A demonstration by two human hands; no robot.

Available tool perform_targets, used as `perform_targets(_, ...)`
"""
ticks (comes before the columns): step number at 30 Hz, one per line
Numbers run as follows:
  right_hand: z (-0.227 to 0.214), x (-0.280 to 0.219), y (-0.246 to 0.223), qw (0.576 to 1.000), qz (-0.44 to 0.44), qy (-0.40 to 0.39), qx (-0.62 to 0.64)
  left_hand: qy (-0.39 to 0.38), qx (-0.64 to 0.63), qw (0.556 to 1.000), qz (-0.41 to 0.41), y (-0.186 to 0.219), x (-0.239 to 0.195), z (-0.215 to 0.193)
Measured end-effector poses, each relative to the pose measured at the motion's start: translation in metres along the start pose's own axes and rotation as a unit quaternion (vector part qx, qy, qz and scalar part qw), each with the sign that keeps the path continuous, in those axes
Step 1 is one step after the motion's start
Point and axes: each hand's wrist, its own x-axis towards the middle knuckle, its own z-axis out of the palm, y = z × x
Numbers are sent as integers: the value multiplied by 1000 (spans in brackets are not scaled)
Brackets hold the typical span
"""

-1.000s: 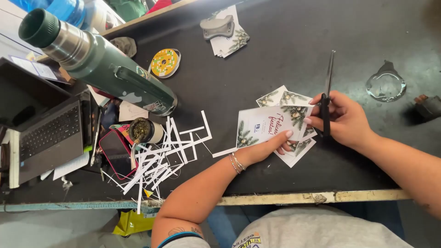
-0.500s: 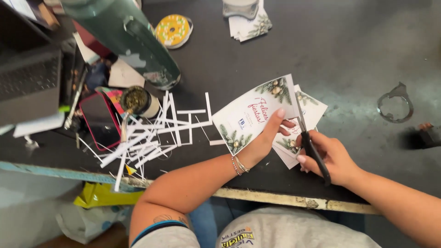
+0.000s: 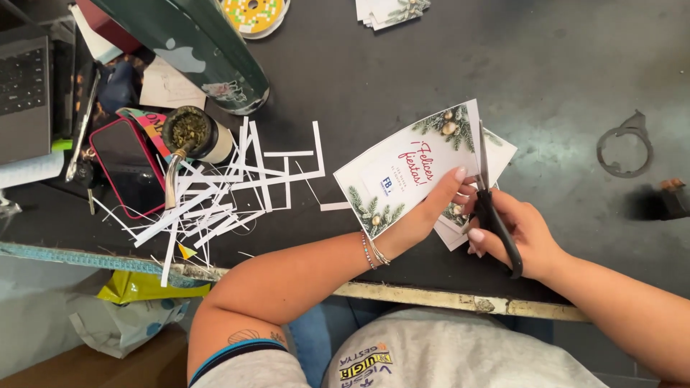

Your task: The person uses scissors to trim the edges of several small printed cards with a holiday design. They hold the cards in one hand and cut along the sides, then place the finished cards into a pile on the table.

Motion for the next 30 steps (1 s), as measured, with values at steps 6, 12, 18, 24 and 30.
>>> perform_targets(6, 2, 0, -9, 1000, 3, 1, 0, 3, -6, 999, -31, -7, 0, 1)
perform_targets(12, 1, 1, -9, 1000, 8, 3, -14, 10, -33, 999, -34, -5, 1, 3)
perform_targets(18, 1, -2, -6, 1000, 21, 12, -6, -2, -29, 999, -39, 4, -1, 1)
perform_targets(24, 4, -1, -10, 999, 16, 23, -24, -3, -28, 998, -49, -4, -1, 3)
perform_targets(30, 9, -1, -16, 998, 8, 41, -41, -9, -17, 998, -52, 3, -2, 1)
